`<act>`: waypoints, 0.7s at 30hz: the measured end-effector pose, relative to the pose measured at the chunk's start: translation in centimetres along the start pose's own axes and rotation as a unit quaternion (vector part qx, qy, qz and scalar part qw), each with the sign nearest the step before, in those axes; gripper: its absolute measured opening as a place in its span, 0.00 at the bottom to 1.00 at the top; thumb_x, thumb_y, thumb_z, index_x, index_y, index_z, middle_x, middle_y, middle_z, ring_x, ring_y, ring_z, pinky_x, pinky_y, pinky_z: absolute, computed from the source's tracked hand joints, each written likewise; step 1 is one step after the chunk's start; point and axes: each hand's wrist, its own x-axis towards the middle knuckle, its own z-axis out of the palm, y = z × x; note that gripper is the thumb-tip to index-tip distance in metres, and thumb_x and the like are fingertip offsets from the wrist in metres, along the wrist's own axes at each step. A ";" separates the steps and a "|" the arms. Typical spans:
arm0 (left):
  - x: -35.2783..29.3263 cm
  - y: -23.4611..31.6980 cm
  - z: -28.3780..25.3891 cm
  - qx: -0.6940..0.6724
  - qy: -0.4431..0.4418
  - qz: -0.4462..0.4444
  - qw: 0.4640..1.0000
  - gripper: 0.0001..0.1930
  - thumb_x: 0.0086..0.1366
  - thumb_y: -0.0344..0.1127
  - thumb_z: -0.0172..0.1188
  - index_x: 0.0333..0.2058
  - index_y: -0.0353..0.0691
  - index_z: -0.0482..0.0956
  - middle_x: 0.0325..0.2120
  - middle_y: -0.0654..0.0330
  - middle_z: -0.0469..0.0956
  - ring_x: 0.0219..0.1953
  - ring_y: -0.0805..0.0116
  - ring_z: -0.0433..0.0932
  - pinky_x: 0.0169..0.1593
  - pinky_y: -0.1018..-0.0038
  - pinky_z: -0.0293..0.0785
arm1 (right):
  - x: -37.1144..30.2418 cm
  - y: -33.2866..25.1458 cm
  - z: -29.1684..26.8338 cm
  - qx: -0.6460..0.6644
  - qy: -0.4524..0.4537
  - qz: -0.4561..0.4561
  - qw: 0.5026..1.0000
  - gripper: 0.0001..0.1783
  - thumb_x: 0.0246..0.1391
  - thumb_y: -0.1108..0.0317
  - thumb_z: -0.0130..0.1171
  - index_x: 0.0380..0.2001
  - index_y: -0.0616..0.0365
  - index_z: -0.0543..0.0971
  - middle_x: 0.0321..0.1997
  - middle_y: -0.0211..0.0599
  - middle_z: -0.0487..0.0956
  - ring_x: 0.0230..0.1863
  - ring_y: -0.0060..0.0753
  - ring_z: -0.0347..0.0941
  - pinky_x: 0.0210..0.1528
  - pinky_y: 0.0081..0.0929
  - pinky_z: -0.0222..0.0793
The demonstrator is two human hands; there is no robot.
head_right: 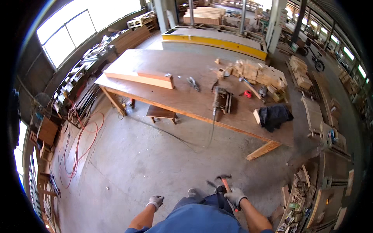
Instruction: The person moves wooden planks from a pallet jack to a wooden pallet, stacking them one by one. The person also briefly handles a hammer and a small wooden stick before beginning the stacking task.
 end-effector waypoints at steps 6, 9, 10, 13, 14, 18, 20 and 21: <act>-0.1 -12.1 -3.2 -0.244 -0.012 -0.166 0.956 0.14 0.68 0.47 0.56 0.42 0.46 0.84 0.23 0.60 0.81 0.22 0.69 0.77 0.25 0.66 0.72 | 4.8 -17.1 -4.2 0.014 0.168 -0.211 0.963 0.16 0.46 0.60 0.68 0.25 0.61 0.76 0.18 0.38 0.74 0.21 0.29 0.71 0.29 0.31 0.69; -1.0 -14.3 0.6 -0.167 -0.086 -0.151 0.970 0.14 0.70 0.47 0.52 0.41 0.50 0.84 0.26 0.59 0.82 0.24 0.66 0.79 0.27 0.65 0.73 | 8.8 -21.2 -6.1 0.088 0.109 -0.186 0.973 0.17 0.48 0.58 0.67 0.28 0.62 0.77 0.23 0.43 0.79 0.24 0.37 0.75 0.31 0.37 0.72; -1.3 -15.3 1.4 -0.156 -0.116 -0.117 0.974 0.16 0.70 0.49 0.49 0.42 0.51 0.83 0.30 0.58 0.84 0.28 0.63 0.82 0.31 0.64 0.76 | 10.5 -22.4 -5.9 0.144 0.073 -0.164 0.973 0.15 0.49 0.60 0.67 0.27 0.61 0.77 0.22 0.40 0.78 0.22 0.34 0.74 0.27 0.34 0.70; -2.4 -10.9 5.5 0.258 0.005 0.089 0.962 0.21 0.68 0.55 0.45 0.50 0.54 0.80 0.40 0.56 0.84 0.42 0.54 0.83 0.43 0.61 0.78 | 15.6 -25.7 -7.1 0.251 0.020 -0.099 0.963 0.11 0.51 0.65 0.66 0.27 0.59 0.75 0.19 0.34 0.76 0.16 0.26 0.69 0.18 0.29 0.65; -2.3 -8.9 5.9 0.213 0.000 0.060 0.975 0.21 0.68 0.55 0.45 0.50 0.53 0.80 0.40 0.56 0.84 0.42 0.54 0.83 0.43 0.61 0.78 | 16.7 -27.0 -7.9 0.262 0.019 -0.089 0.961 0.10 0.51 0.67 0.66 0.26 0.59 0.75 0.18 0.31 0.74 0.14 0.24 0.68 0.17 0.27 0.64; -2.3 -2.5 5.3 0.055 0.018 -0.051 0.997 0.21 0.68 0.54 0.46 0.49 0.52 0.81 0.41 0.54 0.83 0.43 0.53 0.82 0.44 0.61 0.77 | 24.5 -30.4 -9.5 0.268 0.005 -0.081 0.960 0.10 0.51 0.69 0.67 0.25 0.59 0.75 0.17 0.30 0.73 0.13 0.23 0.67 0.16 0.26 0.62; -2.6 0.0 4.9 -0.002 0.024 -0.087 0.996 0.21 0.68 0.54 0.47 0.49 0.51 0.81 0.41 0.54 0.83 0.44 0.52 0.82 0.44 0.61 0.77 | 27.5 -32.5 -11.0 0.238 0.047 -0.088 0.966 0.09 0.50 0.70 0.66 0.24 0.59 0.74 0.17 0.30 0.74 0.14 0.23 0.67 0.16 0.27 0.63; -2.4 1.5 4.7 -0.026 0.025 -0.096 0.995 0.21 0.68 0.54 0.47 0.49 0.50 0.81 0.41 0.53 0.83 0.44 0.52 0.82 0.45 0.61 0.77 | 29.9 -32.9 -11.7 0.221 0.076 -0.089 0.968 0.09 0.50 0.70 0.66 0.24 0.59 0.74 0.17 0.30 0.74 0.14 0.22 0.67 0.16 0.27 0.63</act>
